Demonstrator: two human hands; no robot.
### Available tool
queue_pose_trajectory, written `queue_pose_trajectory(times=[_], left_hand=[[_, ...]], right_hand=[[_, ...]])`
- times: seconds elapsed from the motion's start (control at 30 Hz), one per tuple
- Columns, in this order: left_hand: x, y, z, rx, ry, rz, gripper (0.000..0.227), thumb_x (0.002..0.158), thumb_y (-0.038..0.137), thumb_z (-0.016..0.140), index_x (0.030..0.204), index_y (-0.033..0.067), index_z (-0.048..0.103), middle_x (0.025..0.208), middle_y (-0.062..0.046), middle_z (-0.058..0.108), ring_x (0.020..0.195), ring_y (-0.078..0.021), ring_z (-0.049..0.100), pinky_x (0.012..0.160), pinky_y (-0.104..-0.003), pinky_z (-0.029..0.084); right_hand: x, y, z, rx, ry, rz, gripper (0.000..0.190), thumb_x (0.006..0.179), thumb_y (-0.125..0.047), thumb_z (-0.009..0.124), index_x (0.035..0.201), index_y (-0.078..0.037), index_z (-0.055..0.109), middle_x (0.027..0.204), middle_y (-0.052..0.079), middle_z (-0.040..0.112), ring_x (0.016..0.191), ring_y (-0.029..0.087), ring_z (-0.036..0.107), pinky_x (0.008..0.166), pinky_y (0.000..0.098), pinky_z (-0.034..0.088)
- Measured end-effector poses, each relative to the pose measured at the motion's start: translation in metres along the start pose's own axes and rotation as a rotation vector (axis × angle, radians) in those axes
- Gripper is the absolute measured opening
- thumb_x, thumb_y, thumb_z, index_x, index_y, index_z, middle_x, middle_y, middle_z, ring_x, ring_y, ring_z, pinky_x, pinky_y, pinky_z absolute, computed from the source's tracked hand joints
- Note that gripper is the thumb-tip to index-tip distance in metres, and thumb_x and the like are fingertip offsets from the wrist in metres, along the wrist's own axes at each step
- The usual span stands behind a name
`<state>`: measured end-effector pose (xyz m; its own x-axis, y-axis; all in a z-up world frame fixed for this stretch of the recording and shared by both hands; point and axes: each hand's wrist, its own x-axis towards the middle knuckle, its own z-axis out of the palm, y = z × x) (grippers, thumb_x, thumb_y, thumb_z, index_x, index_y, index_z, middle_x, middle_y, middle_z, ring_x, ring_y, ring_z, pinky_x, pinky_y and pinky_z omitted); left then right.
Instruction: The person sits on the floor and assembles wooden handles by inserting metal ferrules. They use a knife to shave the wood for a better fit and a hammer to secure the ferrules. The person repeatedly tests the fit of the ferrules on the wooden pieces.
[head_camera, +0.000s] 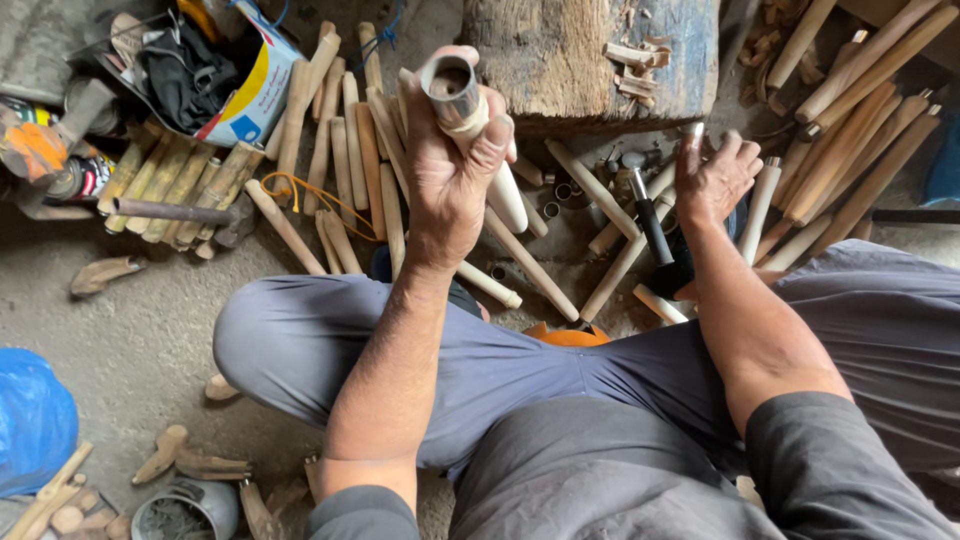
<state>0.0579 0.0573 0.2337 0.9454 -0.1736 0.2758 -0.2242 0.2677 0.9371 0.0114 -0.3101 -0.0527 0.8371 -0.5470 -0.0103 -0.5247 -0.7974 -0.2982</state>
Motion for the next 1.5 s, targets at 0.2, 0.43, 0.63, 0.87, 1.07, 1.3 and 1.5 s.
queue_pose_trajectory(times=[0.2, 0.43, 0.63, 0.87, 1.07, 1.3, 1.5], left_hand=[[0.002, 0.014, -0.004, -0.011, 0.069, 0.045, 0.034, 0.117, 0.019, 0.067, 0.140, 0.0109, 0.044, 0.107, -0.004, 0.060, 0.083, -0.0120, 0.058, 0.081, -0.026, 0.055], [0.020, 0.024, 0.003, -0.047, 0.078, 0.132, 0.026, 0.115, 0.018, 0.069, 0.129, 0.0107, 0.049, 0.104, -0.003, 0.059, 0.086, -0.0115, 0.058, 0.082, -0.026, 0.052], [0.032, 0.021, 0.013, 0.109, 0.065, 0.178, 0.017, 0.110, 0.019, 0.068, 0.114, 0.0120, 0.054, 0.101, 0.000, 0.062, 0.081, -0.0082, 0.061, 0.070, -0.024, 0.055], [0.079, 0.006, 0.051, 0.083, -0.061, 0.310, 0.011, 0.109, 0.017, 0.064, 0.114, 0.0125, 0.055, 0.106, -0.001, 0.068, 0.098, -0.0147, 0.073, 0.080, -0.032, 0.069], [0.079, -0.005, 0.068, 0.273, -0.085, 0.278, 0.016, 0.105, 0.014, 0.066, 0.112, 0.0094, 0.052, 0.099, -0.007, 0.063, 0.089, -0.0177, 0.068, 0.076, -0.032, 0.059], [0.083, -0.031, 0.084, 0.213, -0.105, 0.363, 0.024, 0.108, 0.038, 0.058, 0.109, 0.0142, 0.053, 0.099, 0.002, 0.064, 0.082, -0.0074, 0.069, 0.071, -0.024, 0.062], [0.082, -0.029, 0.082, 0.136, -0.078, 0.339, 0.037, 0.107, 0.050, 0.060, 0.107, 0.0138, 0.052, 0.097, 0.002, 0.062, 0.088, -0.0091, 0.066, 0.076, -0.028, 0.058]], right_hand=[[-0.052, 0.001, 0.031, 0.033, -0.250, -0.111, 0.049, 0.090, -0.024, 0.069, 0.130, -0.004, 0.049, 0.123, 0.028, 0.057, 0.111, 0.047, 0.057, 0.094, 0.0535, 0.049], [-0.053, 0.014, 0.040, 0.091, -0.433, 0.010, 0.058, 0.099, -0.038, 0.068, 0.128, 0.006, 0.043, 0.101, 0.031, 0.068, 0.096, 0.047, 0.065, 0.084, 0.0533, 0.051], [-0.050, -0.017, 0.026, 0.624, -0.665, 0.414, 0.034, 0.095, -0.031, 0.071, 0.106, 0.001, 0.066, 0.079, 0.012, 0.065, 0.058, 0.023, 0.060, 0.050, 0.0393, 0.048], [-0.103, -0.086, -0.100, 1.408, -0.818, 0.897, 0.017, 0.100, -0.028, 0.066, 0.097, -0.014, 0.057, 0.069, -0.001, 0.057, 0.050, 0.011, 0.053, 0.045, 0.0285, 0.045], [-0.125, -0.139, -0.230, 1.204, -0.397, 0.275, 0.015, 0.100, -0.017, 0.063, 0.106, -0.010, 0.051, 0.066, 0.003, 0.053, 0.050, 0.014, 0.049, 0.043, 0.0282, 0.041], [-0.102, -0.148, -0.331, 1.060, -0.094, -0.487, 0.024, 0.108, -0.001, 0.064, 0.123, -0.005, 0.046, 0.088, 0.002, 0.060, 0.067, 0.009, 0.058, 0.057, 0.0247, 0.051], [-0.082, -0.188, -0.377, 0.625, -0.063, -0.655, 0.035, 0.102, -0.003, 0.073, 0.131, -0.002, 0.054, 0.089, 0.005, 0.065, 0.073, 0.011, 0.063, 0.059, 0.0271, 0.052]])
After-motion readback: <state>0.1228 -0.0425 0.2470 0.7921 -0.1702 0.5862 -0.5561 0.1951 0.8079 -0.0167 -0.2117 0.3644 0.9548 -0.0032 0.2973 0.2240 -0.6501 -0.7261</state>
